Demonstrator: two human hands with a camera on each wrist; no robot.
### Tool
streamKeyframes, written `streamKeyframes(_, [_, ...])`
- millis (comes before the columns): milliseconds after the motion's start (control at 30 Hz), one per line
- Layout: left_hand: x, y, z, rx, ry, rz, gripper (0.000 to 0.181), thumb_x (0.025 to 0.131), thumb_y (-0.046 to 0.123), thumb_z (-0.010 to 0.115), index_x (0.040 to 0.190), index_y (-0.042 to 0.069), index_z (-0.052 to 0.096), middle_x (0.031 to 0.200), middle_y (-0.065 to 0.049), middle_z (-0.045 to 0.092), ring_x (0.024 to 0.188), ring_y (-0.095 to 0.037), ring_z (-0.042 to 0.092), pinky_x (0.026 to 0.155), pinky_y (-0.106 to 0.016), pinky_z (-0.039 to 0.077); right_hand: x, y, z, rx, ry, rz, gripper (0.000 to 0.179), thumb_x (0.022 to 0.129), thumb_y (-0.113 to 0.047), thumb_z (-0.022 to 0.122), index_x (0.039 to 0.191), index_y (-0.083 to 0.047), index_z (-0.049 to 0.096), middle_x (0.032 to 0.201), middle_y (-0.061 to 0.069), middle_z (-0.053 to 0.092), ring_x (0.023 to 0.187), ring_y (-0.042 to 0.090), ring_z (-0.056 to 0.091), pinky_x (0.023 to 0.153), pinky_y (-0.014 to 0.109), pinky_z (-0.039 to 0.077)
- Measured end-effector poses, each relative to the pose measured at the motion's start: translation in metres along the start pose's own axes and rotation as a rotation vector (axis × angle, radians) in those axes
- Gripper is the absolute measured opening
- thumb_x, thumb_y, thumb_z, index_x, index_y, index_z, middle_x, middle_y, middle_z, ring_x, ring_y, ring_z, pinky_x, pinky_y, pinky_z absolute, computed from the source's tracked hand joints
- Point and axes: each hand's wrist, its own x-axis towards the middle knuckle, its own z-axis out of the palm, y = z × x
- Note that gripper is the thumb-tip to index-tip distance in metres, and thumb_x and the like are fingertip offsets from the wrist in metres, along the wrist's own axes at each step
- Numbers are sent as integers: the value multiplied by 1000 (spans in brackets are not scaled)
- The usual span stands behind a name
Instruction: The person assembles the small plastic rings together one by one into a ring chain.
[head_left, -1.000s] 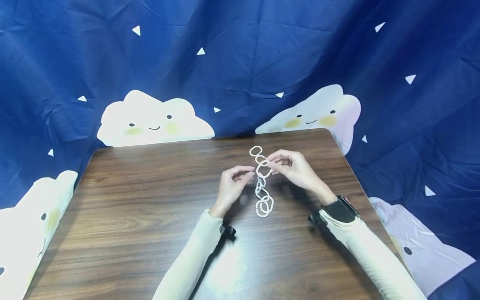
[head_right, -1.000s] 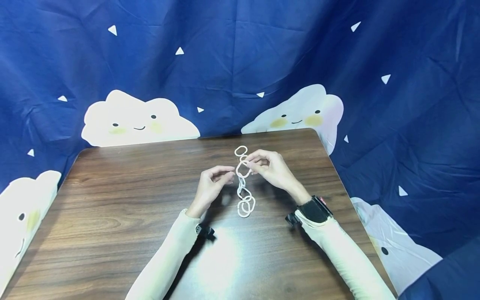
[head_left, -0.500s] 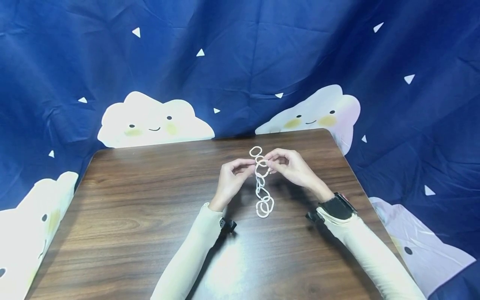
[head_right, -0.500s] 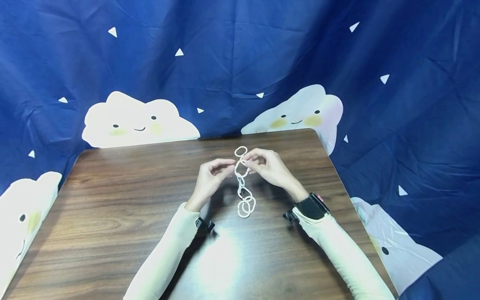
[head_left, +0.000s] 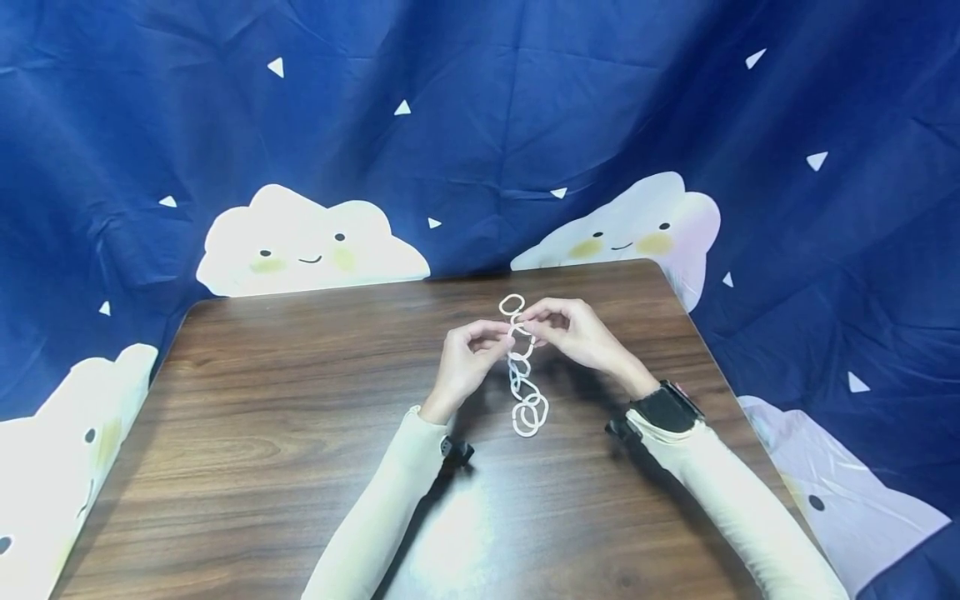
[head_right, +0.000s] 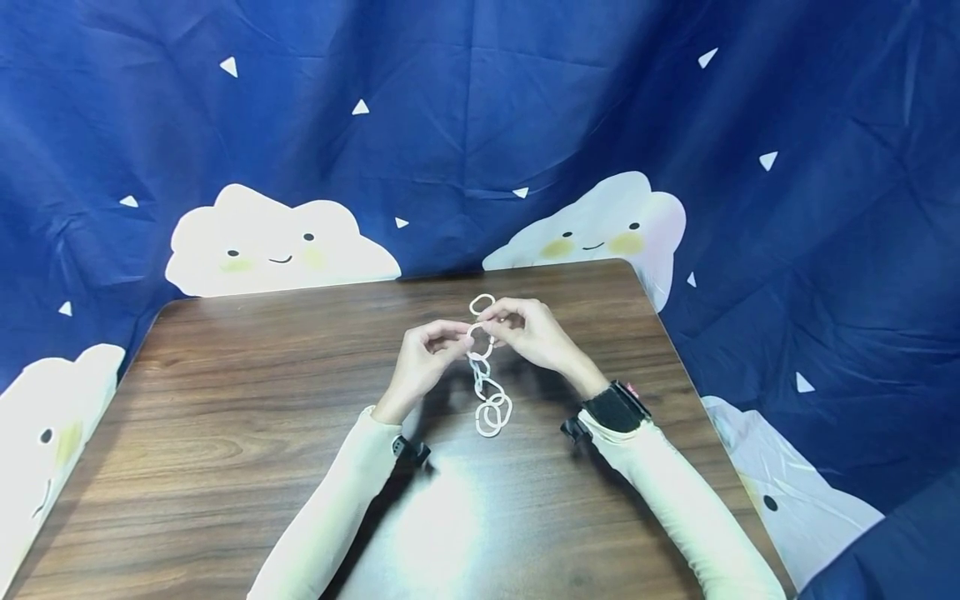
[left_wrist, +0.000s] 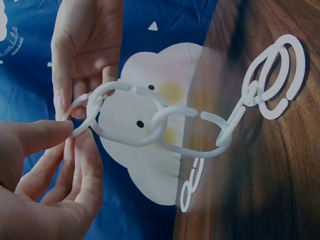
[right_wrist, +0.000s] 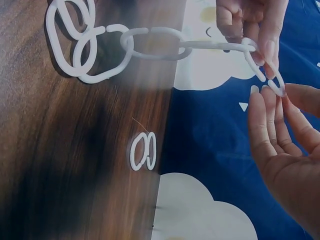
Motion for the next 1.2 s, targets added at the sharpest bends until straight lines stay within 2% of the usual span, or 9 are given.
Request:
streamKeyframes(167, [-2, -2, 0, -6, 11, -5, 21, 90, 4, 79, 111, 1, 78, 105, -22, 77, 87, -20, 76, 77, -15, 61, 6, 3, -2, 6, 5, 2, 20, 102, -10, 66, 117, 2, 71, 109, 29, 73, 85, 19, 76, 81, 39, 68])
streamKeyframes(300, [-3, -4, 0, -6, 21, -7, 21, 90, 4, 79, 111, -1, 77, 102, -21, 78, 82, -6, 72, 76, -16, 61, 13, 6, -6, -2, 22, 24, 23, 102, -11, 66, 119, 5, 69, 107, 24, 74, 88, 24, 76, 85, 51, 66])
streamKeyframes(400, [-3, -5, -1, -8, 22, -12, 23, 90, 5, 79, 111, -2, 76, 102, -21, 77, 81, -4, 71, 75, -16, 62, 20, 13, -9, -38, 44, 45, 24, 102, -12, 67, 119, 4, 70, 103, 21, 74, 86, 25, 77, 82, 46, 68])
streamKeyframes(533, [-4, -6, -1, -21, 23, -23, 22, 90, 4, 79, 111, -2, 75, 101, -22, 77, 80, -4, 72, 73, -19, 64, 31, 27, -15, -86, 56, 54, 22, 102, -11, 67, 118, 3, 70, 102, 24, 74, 78, 11, 75, 77, 37, 69])
streamKeyframes(667, [-5, -8, -1, -37, 21, -30, 21, 90, 3, 78, 111, -2, 75, 101, -22, 77, 79, -5, 72, 73, -20, 64, 41, 41, -20, -80, 48, 78, 25, 100, -7, 68, 120, 8, 68, 110, 34, 71, 75, 2, 70, 79, 43, 68])
streamKeyframes(767, [-6, -9, -2, -42, 17, -38, 22, 90, 2, 78, 111, -3, 75, 102, -24, 77, 78, -5, 71, 73, -18, 63, 48, 51, -22, -78, 44, 132, 28, 98, -6, 70, 122, 8, 67, 112, 33, 70, 78, 9, 72, 82, 50, 67])
streamKeyframes(967, [-6, -10, -3, -49, 31, -43, 22, 90, 1, 78, 111, -5, 74, 102, -26, 76, 81, -17, 74, 72, -15, 61, 57, 63, -19, -131, 48, 204, 32, 96, -10, 74, 124, 5, 68, 112, 24, 74, 95, 39, 73, 85, 55, 66])
streamKeyframes(1100, [-5, -11, -3, -47, 36, -30, 22, 90, 2, 79, 110, -3, 75, 103, -26, 76, 85, -24, 75, 73, -15, 61, 61, 71, -14, -193, 65, 223, 35, 94, -11, 76, 125, 4, 67, 115, 23, 74, 97, 39, 73, 85, 51, 66])
streamKeyframes(1200, [-5, -11, -3, -39, 36, -37, 21, 89, 2, 79, 110, -2, 75, 102, -25, 77, 83, -18, 74, 74, -15, 60, 64, 79, -9, -297, 74, 215, 38, 91, -11, 79, 124, 4, 67, 115, 24, 74, 101, 37, 72, 90, 45, 63])
